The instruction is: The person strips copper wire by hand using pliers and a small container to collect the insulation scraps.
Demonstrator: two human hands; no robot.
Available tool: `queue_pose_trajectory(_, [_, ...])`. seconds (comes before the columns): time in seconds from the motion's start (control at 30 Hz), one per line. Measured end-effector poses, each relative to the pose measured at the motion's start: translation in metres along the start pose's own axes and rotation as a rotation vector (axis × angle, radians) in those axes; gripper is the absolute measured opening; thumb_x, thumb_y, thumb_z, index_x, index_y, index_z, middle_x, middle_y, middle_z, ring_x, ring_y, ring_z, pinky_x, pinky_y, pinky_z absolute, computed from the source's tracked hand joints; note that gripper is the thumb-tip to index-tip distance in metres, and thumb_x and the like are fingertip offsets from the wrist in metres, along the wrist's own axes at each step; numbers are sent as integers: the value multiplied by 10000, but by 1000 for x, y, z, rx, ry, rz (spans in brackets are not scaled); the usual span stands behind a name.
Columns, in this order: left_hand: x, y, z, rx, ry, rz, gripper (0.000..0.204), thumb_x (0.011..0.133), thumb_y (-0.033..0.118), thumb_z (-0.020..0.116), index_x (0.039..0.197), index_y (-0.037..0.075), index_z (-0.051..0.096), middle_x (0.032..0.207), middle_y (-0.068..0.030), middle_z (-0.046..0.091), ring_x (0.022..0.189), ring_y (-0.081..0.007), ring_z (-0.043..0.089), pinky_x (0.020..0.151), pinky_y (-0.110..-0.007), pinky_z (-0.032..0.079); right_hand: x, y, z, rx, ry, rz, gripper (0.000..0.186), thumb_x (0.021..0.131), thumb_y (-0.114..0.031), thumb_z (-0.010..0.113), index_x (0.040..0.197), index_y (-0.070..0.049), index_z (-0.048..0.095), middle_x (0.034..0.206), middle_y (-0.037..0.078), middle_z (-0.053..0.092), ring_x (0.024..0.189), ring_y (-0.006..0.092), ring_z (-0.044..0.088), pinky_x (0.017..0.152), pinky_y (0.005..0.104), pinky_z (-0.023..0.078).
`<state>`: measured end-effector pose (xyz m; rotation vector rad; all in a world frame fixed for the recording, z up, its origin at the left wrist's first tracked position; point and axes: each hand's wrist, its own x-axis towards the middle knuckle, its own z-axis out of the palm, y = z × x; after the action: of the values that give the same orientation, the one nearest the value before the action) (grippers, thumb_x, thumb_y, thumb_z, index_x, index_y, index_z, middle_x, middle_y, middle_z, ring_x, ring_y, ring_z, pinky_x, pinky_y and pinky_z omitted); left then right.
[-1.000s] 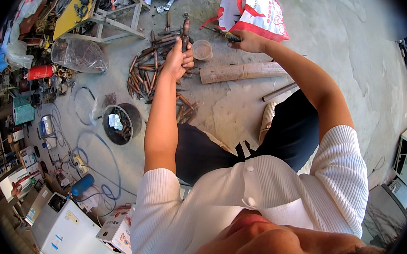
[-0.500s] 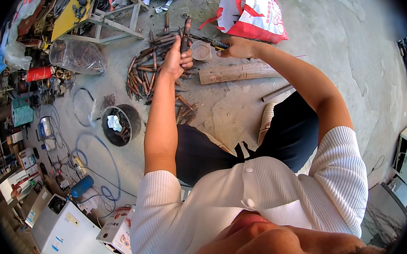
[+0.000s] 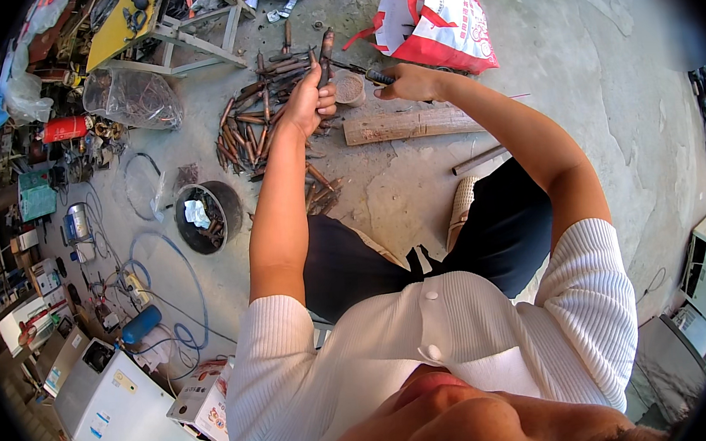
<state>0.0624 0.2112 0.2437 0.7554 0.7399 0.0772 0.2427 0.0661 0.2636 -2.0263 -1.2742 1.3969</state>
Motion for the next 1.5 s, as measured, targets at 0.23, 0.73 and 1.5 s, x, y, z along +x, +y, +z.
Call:
queue_pose_trajectory(0.23, [-1,2,-3,-44,-72,-64,320,1011,418,330,936,133,456,573,84,295,444,-25,209,432,-197,202,13,13,3,82,-58,33,422,800,-381,622,992,-5,622,813,75,555,785,196,519,695,347,412])
queue_pose_trajectory(0.73, [3,-5,0,86,-6,-54,357,1000,459,323,921,132,441,574,75,301,436,-37,198,420,-211,191,5,8,15,-102,65,8,380,854,-361,582,934,10,608,770,144,616,735,253,588,679,387,449])
queue_pose_trajectory(1.5, [29,-73,31,152,73,-17,985,645,730,648,1373,119,389,1393,-85,414,1333,-263,272,1062,-584,53,27,-7,55,-143,201,-10,398,769,-307,525,996,-14,671,1025,198,661,976,365,621,855,409,480])
